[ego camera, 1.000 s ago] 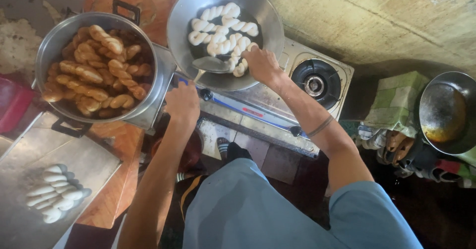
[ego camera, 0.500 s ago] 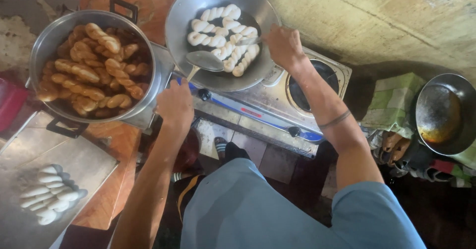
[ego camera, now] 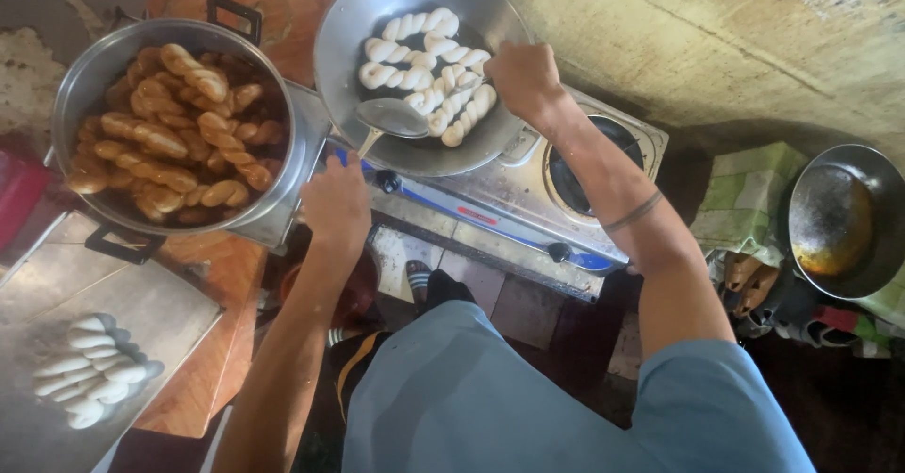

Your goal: Deep-frying twisted dough pieces in a wok and flipping them with a skimmer for even cooking.

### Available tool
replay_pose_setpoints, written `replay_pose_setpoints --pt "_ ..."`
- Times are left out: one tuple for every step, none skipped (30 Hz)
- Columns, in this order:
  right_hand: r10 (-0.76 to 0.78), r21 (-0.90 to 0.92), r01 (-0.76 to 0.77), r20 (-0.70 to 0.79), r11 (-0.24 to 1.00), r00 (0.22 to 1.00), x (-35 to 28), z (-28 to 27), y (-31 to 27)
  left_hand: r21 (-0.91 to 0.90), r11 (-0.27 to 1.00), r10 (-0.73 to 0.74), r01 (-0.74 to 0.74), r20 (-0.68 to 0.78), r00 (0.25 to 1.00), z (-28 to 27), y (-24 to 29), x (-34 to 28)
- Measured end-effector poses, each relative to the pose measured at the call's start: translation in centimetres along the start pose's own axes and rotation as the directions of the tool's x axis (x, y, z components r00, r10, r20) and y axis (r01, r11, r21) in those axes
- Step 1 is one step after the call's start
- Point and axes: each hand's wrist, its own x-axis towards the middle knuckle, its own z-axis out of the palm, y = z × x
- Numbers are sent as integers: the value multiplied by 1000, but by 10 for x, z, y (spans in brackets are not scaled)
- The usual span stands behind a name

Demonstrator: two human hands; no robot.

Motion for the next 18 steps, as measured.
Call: replay_pose_setpoints --pt "-1 0 1 0 1000 1000 6 0 -1 0 1000 -1 1 1 1000 -3 -1 -2" --pt "-6 -53 5 -18 999 1000 11 0 -2 -7 1000 -9 9 39 999 -6 -2 -4" --pt "-13 -106 9 -36 994 999 17 1 -3 -14 1000 -17 18 77 997 -9 -2 -6" --pt "-13 -109 9 -38 994 999 22 -2 -5 -16 1000 -18 20 75 997 -13 -3 -9" --pt "-8 -97 8 3 995 1000 27 -4 -7 -12 1000 -24 24 67 997 -18 -4 -12" --pt "-5 -85 9 44 996 999 31 -7 -11 -9 999 -31 31 61 998 -22 -5 -16" --pt "-8 -88 11 42 996 999 36 -4 -13 -11 999 -34 35 60 998 -19 -10 -21" --pt "-18 -110 19 15 994 1000 42 -3 -15 -39 999 -23 22 -4 1000 -16 -15 -25" --pt "-28 -131 26 -12 991 1000 47 -1 -17 -66 998 -13 8 -68 998 -12 -20 -29" --pt "-31 -135 29 -13 990 999 53 3 -18 -69 998 -17 12 -69 998 -18 -21 -37" --pt "-70 -153 69 1 986 998 58 7 -20 -99 995 -40 35 -44 998 -24 -23 -46" --pt "-108 -173 108 13 979 994 66 10 -21 -129 990 -64 60 -22 998 -31 -25 -53" --pt "-111 -179 111 10 978 994 68 8 -21 -133 989 -69 65 -26 997 -33 -28 -61" --pt "-113 -187 122 61 975 992 71 7 -21 -148 987 -68 57 -70 995 -33 -32 -69" --pt "-114 -196 134 112 971 987 73 6 -22 -163 985 -68 48 -115 991 -34 -36 -78" --pt "-117 -200 138 111 970 987 76 7 -17 -167 985 -72 52 -115 991 -36 -38 -85" --pt "-112 -148 129 120 981 986 81 7 -12 -199 978 -89 67 -102 991 -37 -41 -92" --pt "-107 -96 120 129 988 986 86 7 -9 -230 970 -105 82 -88 991 -39 -45 -99"
